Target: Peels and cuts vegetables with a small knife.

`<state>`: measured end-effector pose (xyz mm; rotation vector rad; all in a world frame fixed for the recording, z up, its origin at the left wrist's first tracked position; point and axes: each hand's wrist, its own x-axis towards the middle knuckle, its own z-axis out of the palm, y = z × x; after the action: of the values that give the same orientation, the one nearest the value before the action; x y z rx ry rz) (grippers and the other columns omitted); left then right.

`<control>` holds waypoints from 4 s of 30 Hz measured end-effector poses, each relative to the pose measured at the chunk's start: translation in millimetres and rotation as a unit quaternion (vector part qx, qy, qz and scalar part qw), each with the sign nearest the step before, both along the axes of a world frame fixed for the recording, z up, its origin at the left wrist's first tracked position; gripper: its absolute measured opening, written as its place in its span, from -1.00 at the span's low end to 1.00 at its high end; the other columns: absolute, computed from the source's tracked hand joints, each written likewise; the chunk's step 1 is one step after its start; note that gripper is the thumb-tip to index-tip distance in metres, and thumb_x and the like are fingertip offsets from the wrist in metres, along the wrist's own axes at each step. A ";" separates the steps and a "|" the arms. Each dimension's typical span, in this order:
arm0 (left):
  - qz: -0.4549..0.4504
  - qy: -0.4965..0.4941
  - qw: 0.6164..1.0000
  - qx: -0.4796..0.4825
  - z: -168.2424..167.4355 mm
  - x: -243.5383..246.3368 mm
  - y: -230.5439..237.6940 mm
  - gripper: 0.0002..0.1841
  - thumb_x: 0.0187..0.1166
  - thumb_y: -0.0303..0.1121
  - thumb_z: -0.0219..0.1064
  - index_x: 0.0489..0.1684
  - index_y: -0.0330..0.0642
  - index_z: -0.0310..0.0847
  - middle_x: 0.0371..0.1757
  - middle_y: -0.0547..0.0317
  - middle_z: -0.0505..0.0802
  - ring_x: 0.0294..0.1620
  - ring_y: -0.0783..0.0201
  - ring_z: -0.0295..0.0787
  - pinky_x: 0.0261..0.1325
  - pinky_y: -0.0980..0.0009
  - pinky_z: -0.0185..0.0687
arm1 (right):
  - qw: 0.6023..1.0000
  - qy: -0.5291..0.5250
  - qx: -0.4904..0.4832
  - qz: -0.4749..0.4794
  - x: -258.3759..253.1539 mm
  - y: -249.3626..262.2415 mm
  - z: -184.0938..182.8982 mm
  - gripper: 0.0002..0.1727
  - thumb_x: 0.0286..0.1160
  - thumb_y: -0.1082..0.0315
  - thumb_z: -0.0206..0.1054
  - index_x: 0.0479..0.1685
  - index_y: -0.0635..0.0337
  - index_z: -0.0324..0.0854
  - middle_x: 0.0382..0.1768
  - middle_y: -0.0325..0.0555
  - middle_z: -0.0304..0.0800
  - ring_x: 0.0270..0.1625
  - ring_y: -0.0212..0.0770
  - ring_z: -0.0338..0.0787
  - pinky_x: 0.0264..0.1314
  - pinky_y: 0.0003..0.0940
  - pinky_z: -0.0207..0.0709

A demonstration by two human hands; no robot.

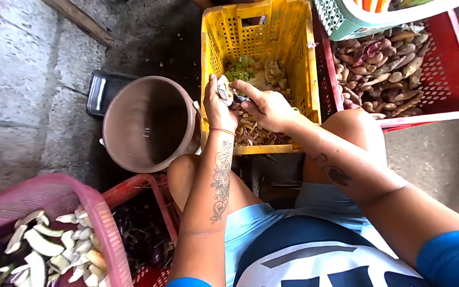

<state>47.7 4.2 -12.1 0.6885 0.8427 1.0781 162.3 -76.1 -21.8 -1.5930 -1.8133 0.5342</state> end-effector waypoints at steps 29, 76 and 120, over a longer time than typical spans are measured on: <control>-0.095 -0.037 0.991 0.091 -3.4 3.5 -9.5 -0.65 0.91 -0.21 -0.16 -0.17 -0.01 0.56 -0.33 0.28 0.74 -0.34 0.44 0.71 -0.28 0.51 0.68 | 0.975 0.220 0.026 0.015 14.3 7.4 -4.4 -0.52 0.85 0.31 0.02 0.71 0.12 0.32 0.56 -0.07 0.61 0.28 -0.28 0.80 0.34 -0.21 0.67; -0.036 0.050 0.996 0.070 -3.7 1.9 1.5 -0.67 0.94 -0.19 -0.15 -0.01 -0.06 0.56 -0.40 0.30 0.71 -0.55 0.49 0.61 -0.53 0.62 0.53 | 0.996 0.066 -0.050 0.016 11.3 -2.6 8.2 -0.36 0.85 0.15 0.03 0.90 -0.08 0.08 -0.24 0.06 0.81 -0.26 0.06 0.79 -0.09 0.18 0.64; -0.119 0.000 0.984 0.136 2.0 -0.3 -9.4 -0.63 0.93 -0.27 -0.18 -0.06 -0.14 0.59 -0.37 0.22 0.82 -0.61 0.46 0.69 -0.61 0.61 0.63 | 0.898 0.440 0.019 0.001 16.2 7.8 4.8 -0.64 0.87 0.38 -0.06 0.50 0.29 0.36 -0.38 -0.26 0.59 -0.60 -0.52 0.48 -0.57 -0.62 0.43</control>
<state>47.4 -5.2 -10.1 0.9929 0.6005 0.9840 178.5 -68.4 -17.0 -1.0390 -1.1122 1.0114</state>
